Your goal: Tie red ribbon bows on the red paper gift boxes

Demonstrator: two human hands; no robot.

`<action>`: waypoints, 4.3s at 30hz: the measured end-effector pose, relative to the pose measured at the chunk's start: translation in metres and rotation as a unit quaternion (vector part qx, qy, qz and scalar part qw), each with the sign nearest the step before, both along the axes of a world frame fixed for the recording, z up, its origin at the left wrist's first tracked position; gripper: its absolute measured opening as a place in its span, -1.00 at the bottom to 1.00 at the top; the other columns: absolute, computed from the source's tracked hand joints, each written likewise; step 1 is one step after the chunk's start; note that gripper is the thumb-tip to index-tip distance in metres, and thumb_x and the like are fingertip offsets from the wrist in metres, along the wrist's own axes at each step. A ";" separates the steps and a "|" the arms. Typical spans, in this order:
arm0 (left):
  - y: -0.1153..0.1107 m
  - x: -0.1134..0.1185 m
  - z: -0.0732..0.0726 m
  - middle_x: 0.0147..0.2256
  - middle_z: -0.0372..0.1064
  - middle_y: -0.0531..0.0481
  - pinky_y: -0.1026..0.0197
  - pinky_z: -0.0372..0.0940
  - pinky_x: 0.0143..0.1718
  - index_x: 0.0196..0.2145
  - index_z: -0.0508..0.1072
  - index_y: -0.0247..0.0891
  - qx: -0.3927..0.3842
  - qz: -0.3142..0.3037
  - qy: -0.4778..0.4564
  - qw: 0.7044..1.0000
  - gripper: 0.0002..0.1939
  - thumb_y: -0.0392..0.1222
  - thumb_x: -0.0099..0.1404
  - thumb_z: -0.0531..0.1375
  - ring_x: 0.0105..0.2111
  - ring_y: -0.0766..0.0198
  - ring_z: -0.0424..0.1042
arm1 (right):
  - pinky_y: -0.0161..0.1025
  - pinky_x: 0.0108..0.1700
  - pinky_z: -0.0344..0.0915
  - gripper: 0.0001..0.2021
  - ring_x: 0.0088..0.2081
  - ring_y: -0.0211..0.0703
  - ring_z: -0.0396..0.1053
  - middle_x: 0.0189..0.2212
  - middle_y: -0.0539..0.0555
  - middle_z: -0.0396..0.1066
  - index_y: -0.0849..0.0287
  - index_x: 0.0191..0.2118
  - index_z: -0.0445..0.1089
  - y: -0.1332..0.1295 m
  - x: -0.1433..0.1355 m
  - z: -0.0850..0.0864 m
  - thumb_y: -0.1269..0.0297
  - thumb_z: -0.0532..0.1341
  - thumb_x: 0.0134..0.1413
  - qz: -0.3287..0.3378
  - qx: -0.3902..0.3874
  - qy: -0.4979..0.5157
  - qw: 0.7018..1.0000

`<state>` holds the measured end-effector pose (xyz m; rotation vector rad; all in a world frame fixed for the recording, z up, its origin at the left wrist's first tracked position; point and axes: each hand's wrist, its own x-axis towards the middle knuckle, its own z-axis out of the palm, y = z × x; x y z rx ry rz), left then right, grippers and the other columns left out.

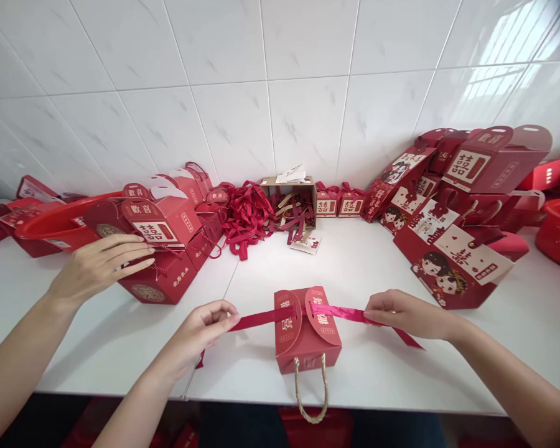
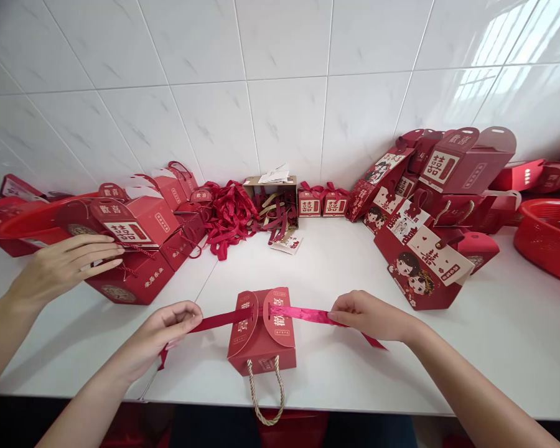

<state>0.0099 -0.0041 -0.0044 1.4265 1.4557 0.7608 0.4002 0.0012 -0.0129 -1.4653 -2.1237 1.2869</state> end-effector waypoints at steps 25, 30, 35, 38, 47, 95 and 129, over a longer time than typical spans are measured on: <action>-0.042 0.064 -0.018 -0.32 0.36 -0.05 0.26 0.32 -0.35 -0.01 0.46 -0.20 0.002 0.242 -0.455 0.857 -0.57 -0.08 0.15 0.27 -0.31 0.26 0.36 | -0.46 -0.56 0.30 -0.82 -0.47 -0.39 0.33 -0.14 0.11 0.39 0.16 -0.15 0.42 -0.035 -0.086 -0.020 0.43 0.25 0.09 -0.405 -0.304 0.609 0.610; -0.038 0.066 -0.011 -0.29 0.40 -0.06 0.30 0.33 -0.39 -0.05 0.51 -0.22 0.033 0.260 -0.489 0.832 -0.62 -0.12 0.16 0.25 -0.35 0.32 0.35 | -0.47 -0.57 0.32 -0.91 -0.50 -0.38 0.38 -0.42 0.03 0.40 0.27 -0.33 0.40 -0.023 -0.092 -0.016 0.55 0.19 0.12 -0.411 -0.296 0.668 0.546; -0.043 0.068 0.000 -0.19 0.41 -0.10 0.29 0.33 -0.39 0.02 0.46 -0.18 0.017 0.225 -0.508 0.831 -0.63 -0.11 0.25 0.18 -0.32 0.31 0.36 | -0.45 -0.55 0.35 -0.91 -0.50 -0.33 0.39 -0.55 -0.02 0.37 0.23 -0.41 0.38 -0.018 -0.083 -0.006 0.53 0.21 0.06 -0.386 -0.278 0.713 0.515; -0.044 0.067 0.004 -0.23 0.40 -0.10 0.28 0.34 -0.38 0.03 0.45 -0.17 0.015 0.222 -0.507 0.833 -0.62 -0.10 0.26 0.18 -0.29 0.26 0.39 | -0.38 -0.52 0.40 -0.91 -0.47 -0.27 0.41 -0.52 -0.02 0.42 0.18 -0.43 0.39 -0.016 -0.071 0.001 0.50 0.28 -0.06 -0.385 -0.240 0.728 0.514; -0.035 0.059 0.021 -0.28 0.42 -0.03 0.30 0.35 -0.35 -0.04 0.50 -0.15 0.088 0.224 -0.478 0.845 -0.64 -0.05 0.21 0.23 -0.32 0.31 0.37 | -0.37 -0.40 0.47 -0.77 -0.46 -0.30 0.45 -0.52 -0.07 0.47 0.16 -0.36 0.47 -0.015 -0.048 0.021 0.47 0.41 -0.26 -0.396 -0.083 0.686 0.605; -0.005 0.108 0.131 -0.51 0.52 0.02 0.16 0.34 -0.24 -0.01 0.33 -0.24 0.243 -0.095 -0.279 0.924 -0.56 -0.21 0.16 0.30 -0.40 0.22 0.51 | -0.38 -0.58 0.21 -0.84 -0.64 -0.38 0.23 -0.57 -0.01 0.43 0.24 -0.36 0.50 -0.008 -0.105 0.135 0.24 0.28 0.05 -0.100 0.249 0.379 0.886; -0.020 0.039 0.074 -0.57 0.27 0.10 0.37 0.23 -0.25 -0.22 0.59 -0.11 0.467 0.121 0.039 0.875 -0.65 -0.34 -0.02 0.35 -0.50 0.31 0.26 | -0.21 -0.37 0.27 -0.89 -0.40 -0.11 0.39 -0.42 0.05 0.46 0.07 -0.35 0.47 -0.037 -0.036 0.049 0.28 0.19 0.13 -0.241 0.529 0.099 0.808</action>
